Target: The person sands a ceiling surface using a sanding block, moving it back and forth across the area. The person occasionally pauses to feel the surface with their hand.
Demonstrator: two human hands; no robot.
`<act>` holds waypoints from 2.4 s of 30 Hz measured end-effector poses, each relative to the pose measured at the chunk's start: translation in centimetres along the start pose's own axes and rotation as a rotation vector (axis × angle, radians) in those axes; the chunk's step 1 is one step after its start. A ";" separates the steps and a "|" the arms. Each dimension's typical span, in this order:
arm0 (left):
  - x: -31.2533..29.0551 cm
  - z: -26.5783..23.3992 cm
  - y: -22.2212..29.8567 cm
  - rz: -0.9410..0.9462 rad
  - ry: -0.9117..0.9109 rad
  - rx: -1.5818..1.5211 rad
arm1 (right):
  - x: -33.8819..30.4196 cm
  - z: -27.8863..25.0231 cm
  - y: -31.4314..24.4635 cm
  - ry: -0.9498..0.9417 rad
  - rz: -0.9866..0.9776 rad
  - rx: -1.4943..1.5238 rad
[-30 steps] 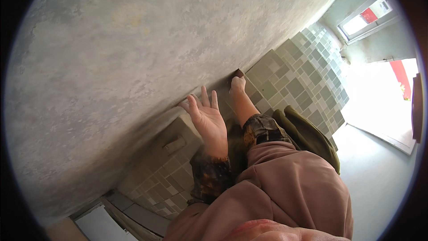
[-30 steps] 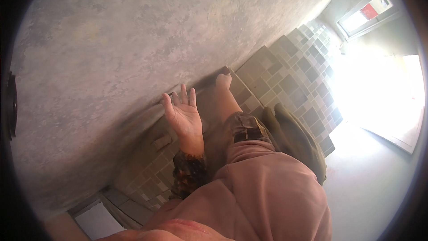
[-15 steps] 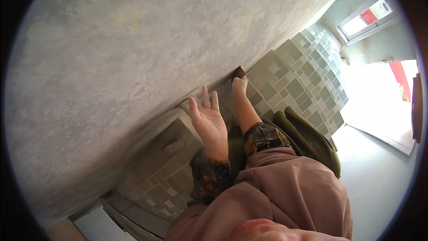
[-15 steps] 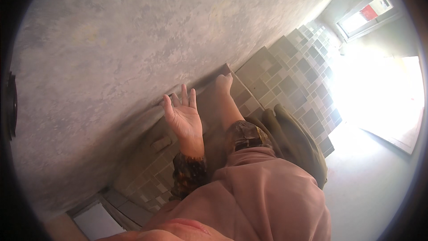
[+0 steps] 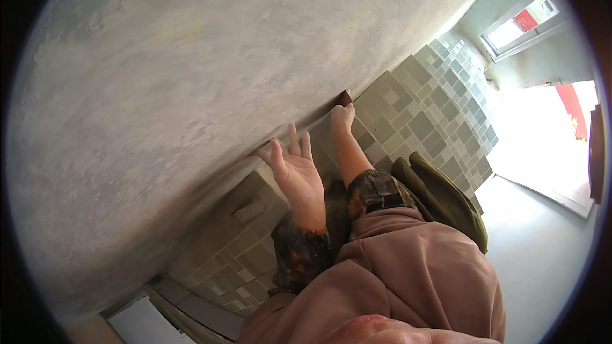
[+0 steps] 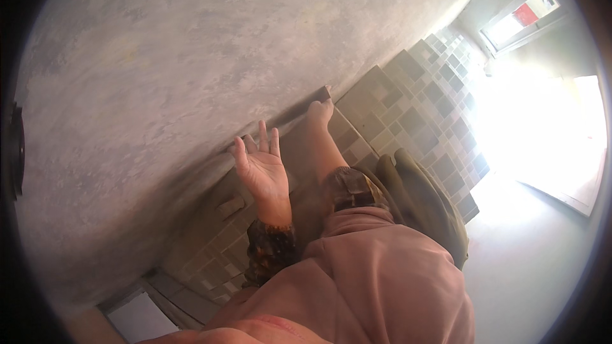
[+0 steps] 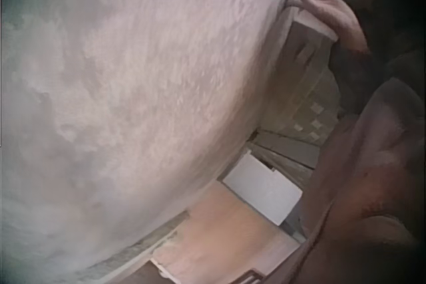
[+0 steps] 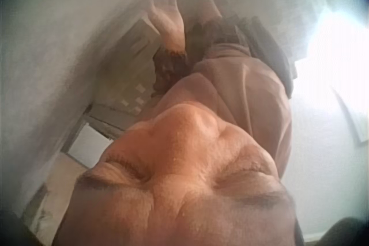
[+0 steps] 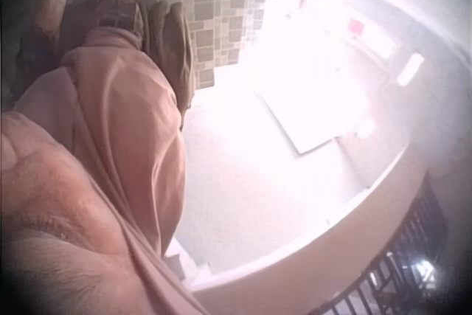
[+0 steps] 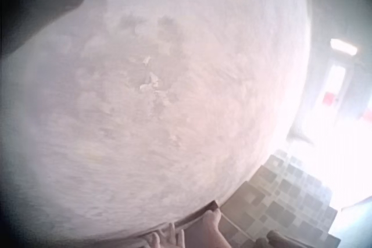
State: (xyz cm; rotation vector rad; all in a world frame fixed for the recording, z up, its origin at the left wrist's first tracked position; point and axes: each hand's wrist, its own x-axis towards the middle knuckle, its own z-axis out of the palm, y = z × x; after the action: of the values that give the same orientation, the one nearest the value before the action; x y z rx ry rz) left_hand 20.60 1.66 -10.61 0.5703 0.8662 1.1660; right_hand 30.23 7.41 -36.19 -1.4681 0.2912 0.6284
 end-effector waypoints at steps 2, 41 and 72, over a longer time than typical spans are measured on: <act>0.0 0.0 0.0 0.007 0.001 -0.003 | 0.1 -0.3 -1.9 -0.062 0.223 0.062; -0.1 -0.6 -0.5 0.011 0.006 -0.008 | 1.7 -0.7 -4.6 -0.030 0.035 -0.278; -7.7 -7.3 2.0 -0.148 -0.162 0.035 | -18.1 3.4 -26.3 -0.079 -0.515 -0.147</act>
State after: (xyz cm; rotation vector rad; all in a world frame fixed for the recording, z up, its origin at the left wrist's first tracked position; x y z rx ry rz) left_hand 12.39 -5.34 -11.03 0.6102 0.7778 0.9582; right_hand 29.65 7.29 -4.07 -1.5737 -0.1981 0.2918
